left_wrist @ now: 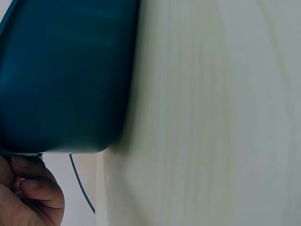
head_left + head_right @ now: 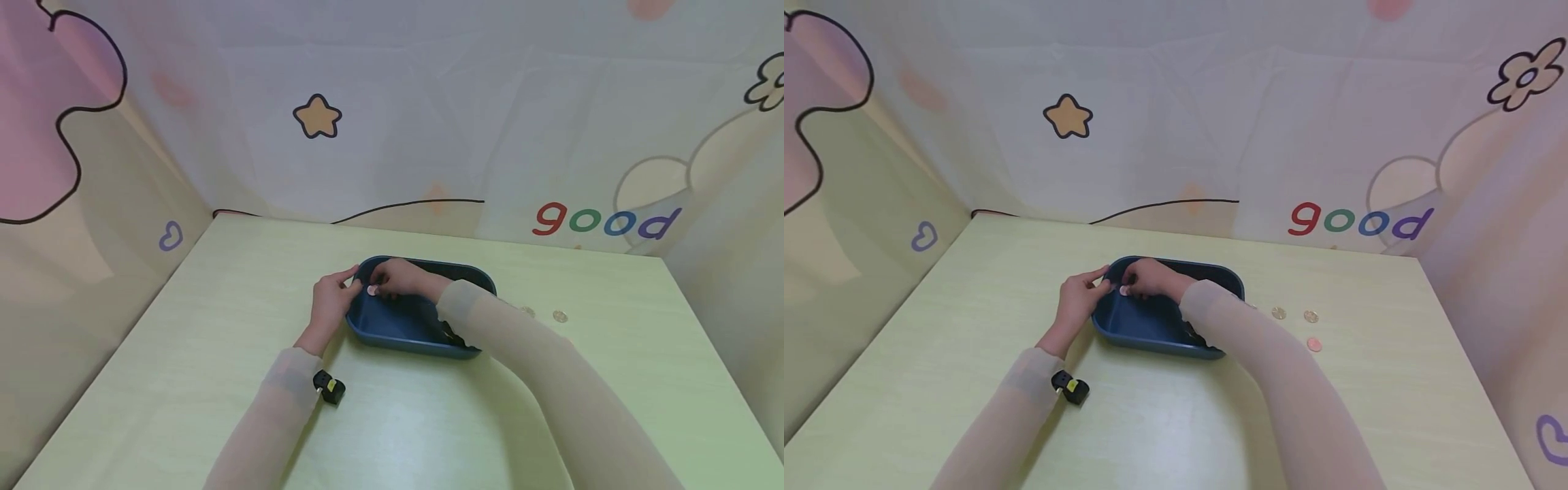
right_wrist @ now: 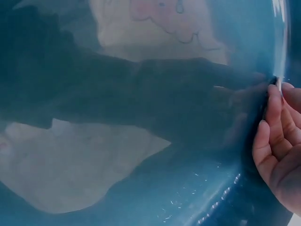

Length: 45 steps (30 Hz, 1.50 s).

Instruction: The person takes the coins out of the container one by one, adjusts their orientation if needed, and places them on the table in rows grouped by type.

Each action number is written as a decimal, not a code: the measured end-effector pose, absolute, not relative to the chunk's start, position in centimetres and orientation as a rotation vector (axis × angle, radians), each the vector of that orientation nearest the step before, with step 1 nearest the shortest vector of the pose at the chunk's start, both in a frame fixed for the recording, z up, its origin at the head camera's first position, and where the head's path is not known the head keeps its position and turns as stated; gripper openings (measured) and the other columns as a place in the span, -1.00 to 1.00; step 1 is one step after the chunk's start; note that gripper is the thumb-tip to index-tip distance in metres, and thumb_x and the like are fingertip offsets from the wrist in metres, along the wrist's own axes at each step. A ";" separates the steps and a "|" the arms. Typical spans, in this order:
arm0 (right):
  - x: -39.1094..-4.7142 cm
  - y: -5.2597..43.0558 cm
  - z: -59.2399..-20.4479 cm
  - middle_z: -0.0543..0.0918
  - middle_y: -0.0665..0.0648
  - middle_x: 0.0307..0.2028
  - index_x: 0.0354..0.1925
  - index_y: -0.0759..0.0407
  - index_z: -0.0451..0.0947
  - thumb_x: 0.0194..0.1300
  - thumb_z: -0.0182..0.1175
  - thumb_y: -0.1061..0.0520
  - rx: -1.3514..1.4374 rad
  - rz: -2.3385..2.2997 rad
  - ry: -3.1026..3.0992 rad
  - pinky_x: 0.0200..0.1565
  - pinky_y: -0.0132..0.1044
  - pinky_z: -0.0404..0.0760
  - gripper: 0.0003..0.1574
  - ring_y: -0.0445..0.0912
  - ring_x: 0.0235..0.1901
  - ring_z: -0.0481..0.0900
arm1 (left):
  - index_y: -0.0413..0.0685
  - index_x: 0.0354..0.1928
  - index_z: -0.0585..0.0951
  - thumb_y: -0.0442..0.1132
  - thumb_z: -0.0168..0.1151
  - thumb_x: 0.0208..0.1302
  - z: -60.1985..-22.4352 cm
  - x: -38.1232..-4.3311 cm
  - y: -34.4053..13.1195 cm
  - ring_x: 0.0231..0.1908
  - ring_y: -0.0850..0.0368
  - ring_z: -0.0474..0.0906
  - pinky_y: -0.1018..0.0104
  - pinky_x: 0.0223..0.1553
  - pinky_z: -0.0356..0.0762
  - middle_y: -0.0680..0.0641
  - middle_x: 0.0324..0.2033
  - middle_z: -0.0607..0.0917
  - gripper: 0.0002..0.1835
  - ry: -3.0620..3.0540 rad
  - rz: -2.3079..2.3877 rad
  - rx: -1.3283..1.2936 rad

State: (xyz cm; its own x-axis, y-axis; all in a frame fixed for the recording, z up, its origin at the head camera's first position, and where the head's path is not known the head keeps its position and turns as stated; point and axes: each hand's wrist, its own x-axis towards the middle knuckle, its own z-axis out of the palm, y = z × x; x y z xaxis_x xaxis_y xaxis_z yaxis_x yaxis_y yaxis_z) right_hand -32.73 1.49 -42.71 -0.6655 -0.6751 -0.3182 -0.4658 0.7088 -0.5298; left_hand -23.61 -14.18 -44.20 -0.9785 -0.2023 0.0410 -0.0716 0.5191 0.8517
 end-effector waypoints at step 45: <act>-32.6 2.3 -40.6 0.75 0.12 -0.38 -0.28 0.25 0.74 0.43 0.20 0.20 -1.037 -0.565 2.463 -0.20 -0.38 0.57 -0.79 -0.17 -0.41 0.63 | -0.05 0.24 0.65 -0.28 0.17 0.26 -44.2 -23.6 -14.1 -0.73 0.25 0.18 0.43 -0.62 0.11 0.14 -0.78 0.29 -0.52 -2.620 -1.432 0.227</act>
State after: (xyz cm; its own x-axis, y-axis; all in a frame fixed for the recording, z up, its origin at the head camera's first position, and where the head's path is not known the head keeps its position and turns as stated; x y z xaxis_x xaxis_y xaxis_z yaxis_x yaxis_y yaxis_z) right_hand -32.65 2.33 -40.64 -0.6409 -0.7386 -0.2090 -0.5736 0.6417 -0.5091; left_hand -23.62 -14.11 -44.24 -0.9778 -0.2022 0.0558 -0.0621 0.5334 0.8436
